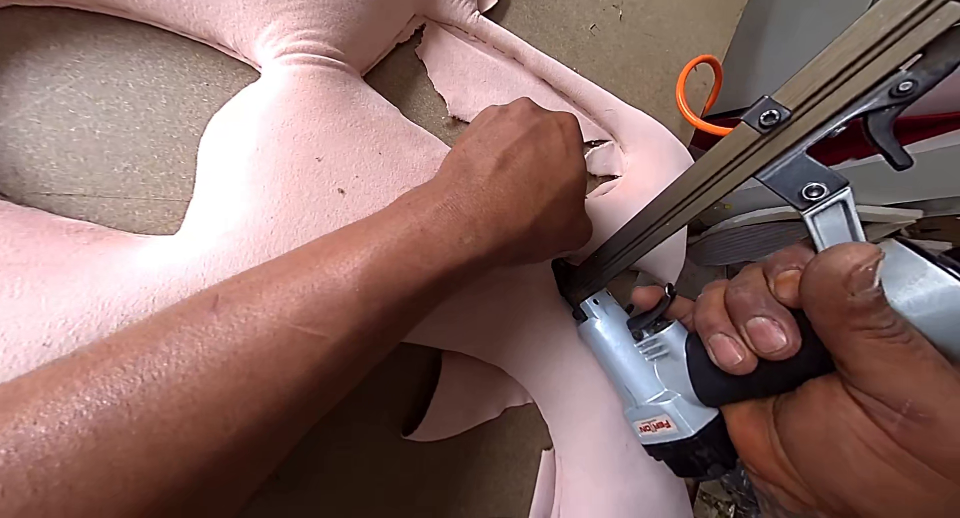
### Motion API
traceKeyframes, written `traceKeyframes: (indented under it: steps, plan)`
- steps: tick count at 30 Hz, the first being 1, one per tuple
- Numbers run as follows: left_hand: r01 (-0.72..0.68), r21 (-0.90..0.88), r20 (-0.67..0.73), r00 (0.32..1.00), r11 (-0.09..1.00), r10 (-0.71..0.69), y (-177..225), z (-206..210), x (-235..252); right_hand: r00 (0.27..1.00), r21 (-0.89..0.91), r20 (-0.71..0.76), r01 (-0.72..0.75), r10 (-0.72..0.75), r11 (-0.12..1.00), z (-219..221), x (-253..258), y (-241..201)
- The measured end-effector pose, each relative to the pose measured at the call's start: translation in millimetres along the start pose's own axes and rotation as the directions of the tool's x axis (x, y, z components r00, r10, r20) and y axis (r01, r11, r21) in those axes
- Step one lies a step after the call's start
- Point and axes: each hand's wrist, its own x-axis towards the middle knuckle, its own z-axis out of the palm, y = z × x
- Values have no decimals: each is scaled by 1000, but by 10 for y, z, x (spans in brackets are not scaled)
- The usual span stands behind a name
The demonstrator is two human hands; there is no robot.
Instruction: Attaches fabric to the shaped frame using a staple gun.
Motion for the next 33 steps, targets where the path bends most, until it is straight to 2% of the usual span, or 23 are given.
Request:
traceKeyframes:
  steps: [21, 27, 30, 33]
  plan:
    - [23, -31, -22, 999, 999, -23, -26, 37, 39, 1000, 13, -9, 30, -30, 999, 47, 8, 2]
    - [-42, 17, -86, 995, 999, 44, -69, 129, 45, 997, 44, -12, -69, 70, 997, -6, 107, -52]
    - [-65, 19, -99, 993, 998, 66, -74, 134, 37, 990, 94, 35, -141, 138, 986, -247, 56, -123]
    - [-78, 19, -125, 989, 997, 80, -86, 146, 36, 976, 139, 165, -166, 143, 976, -790, -162, -233]
